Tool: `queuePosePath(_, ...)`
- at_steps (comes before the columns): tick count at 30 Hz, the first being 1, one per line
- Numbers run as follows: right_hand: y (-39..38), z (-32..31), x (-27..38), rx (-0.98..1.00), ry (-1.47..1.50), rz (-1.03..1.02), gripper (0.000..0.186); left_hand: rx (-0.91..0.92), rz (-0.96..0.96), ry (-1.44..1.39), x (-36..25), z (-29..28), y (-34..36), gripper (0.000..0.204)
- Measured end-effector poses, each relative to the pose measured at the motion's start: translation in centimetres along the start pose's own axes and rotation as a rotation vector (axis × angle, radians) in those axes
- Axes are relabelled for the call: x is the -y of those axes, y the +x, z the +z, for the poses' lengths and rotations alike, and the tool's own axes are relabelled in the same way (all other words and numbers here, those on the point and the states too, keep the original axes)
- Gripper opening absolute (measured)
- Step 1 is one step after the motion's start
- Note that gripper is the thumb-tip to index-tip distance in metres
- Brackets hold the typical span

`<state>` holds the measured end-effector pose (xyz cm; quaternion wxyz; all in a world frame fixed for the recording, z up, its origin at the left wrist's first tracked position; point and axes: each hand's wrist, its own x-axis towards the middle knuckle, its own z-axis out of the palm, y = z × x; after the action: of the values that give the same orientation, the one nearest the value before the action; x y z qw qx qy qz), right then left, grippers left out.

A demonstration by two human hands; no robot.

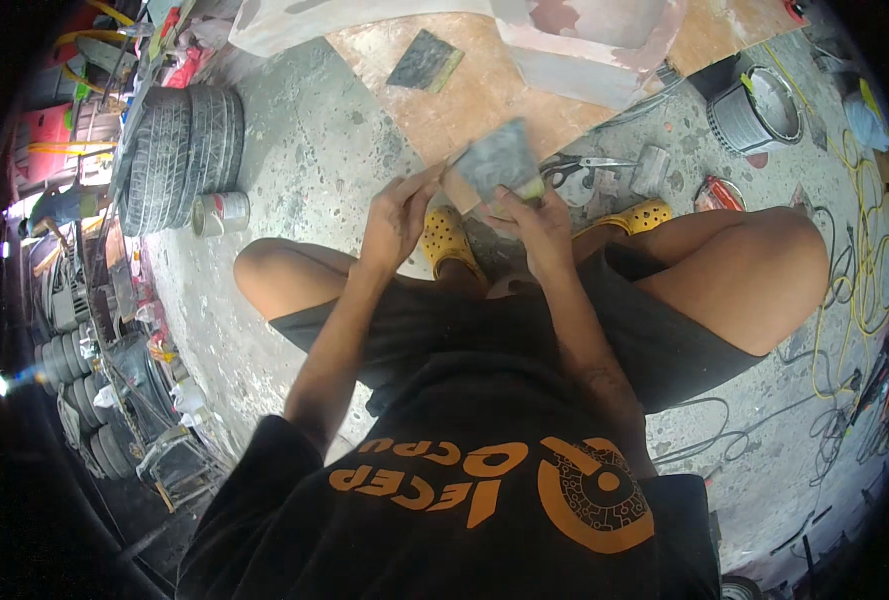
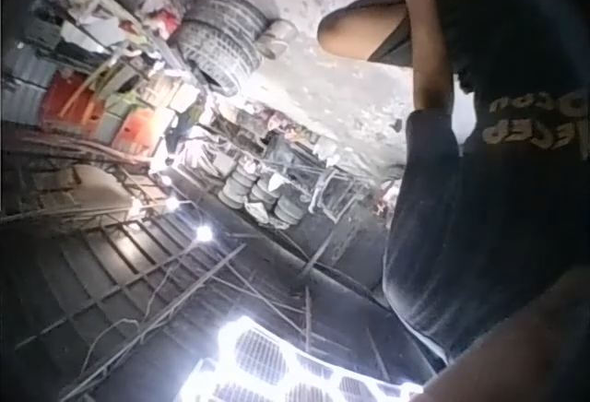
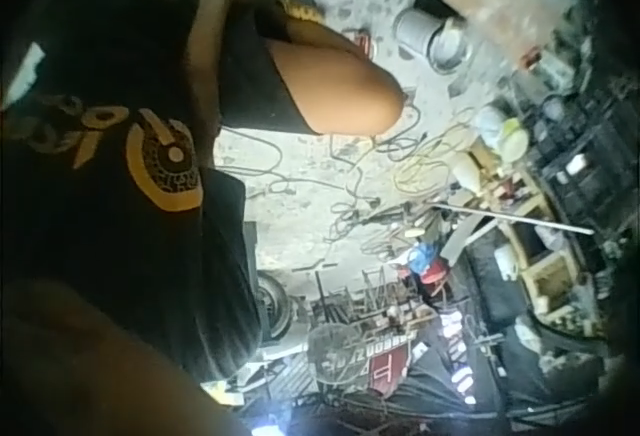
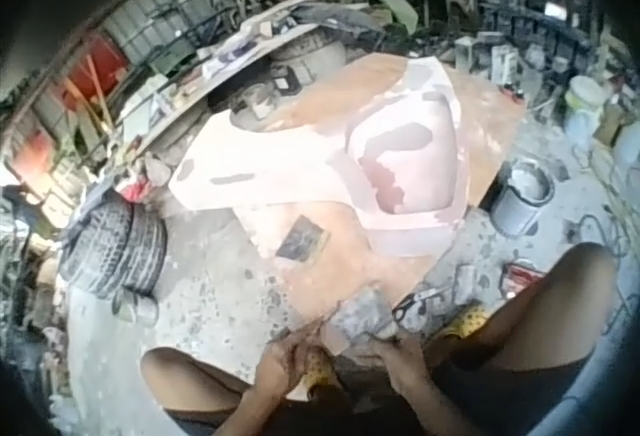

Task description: Sand down a large curved automotive body panel using multiple pieces of sandpaper and applying a white compound.

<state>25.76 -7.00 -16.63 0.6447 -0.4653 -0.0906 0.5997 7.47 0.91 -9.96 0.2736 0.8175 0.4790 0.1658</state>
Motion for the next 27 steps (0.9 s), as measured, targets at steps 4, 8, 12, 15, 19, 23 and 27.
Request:
queuePosePath(4,-0.4,-0.2,-1.7,-0.067,0.04,0.075,0.026,-0.051,0.035,-0.177,-1.5,0.9,-2.6,0.029)
queuePosePath(8,-0.3,-0.1,-2.1,-0.049,0.055,0.094,0.024,0.096,-0.029,-0.021,-2.3,1.3,-2.7,0.027)
queuePosePath(12,-0.4,0.2,-1.7,-0.056,0.04,0.078,0.022,0.109,-0.053,0.018,-1.6,1.4,-1.9,0.03)
queuePosePath(15,-0.5,0.4,-1.4,-0.048,0.028,0.092,0.027,0.107,-0.009,-0.038,-0.6,1.6,-1.3,0.03)
queuePosePath(19,-0.3,0.1,-1.3,0.013,-0.03,0.035,0.029,-0.007,0.008,0.046,0.0,1.5,0.0,0.03)
queuePosePath(23,-2.7,0.0,1.2,0.049,-0.156,0.019,0.032,-0.369,0.16,-0.101,4.1,1.8,0.6,0.023)
queuePosePath(27,-3.9,-0.1,2.5,0.087,-0.207,0.036,0.032,-0.388,-0.299,-0.561,7.4,-3.5,5.5,0.031)
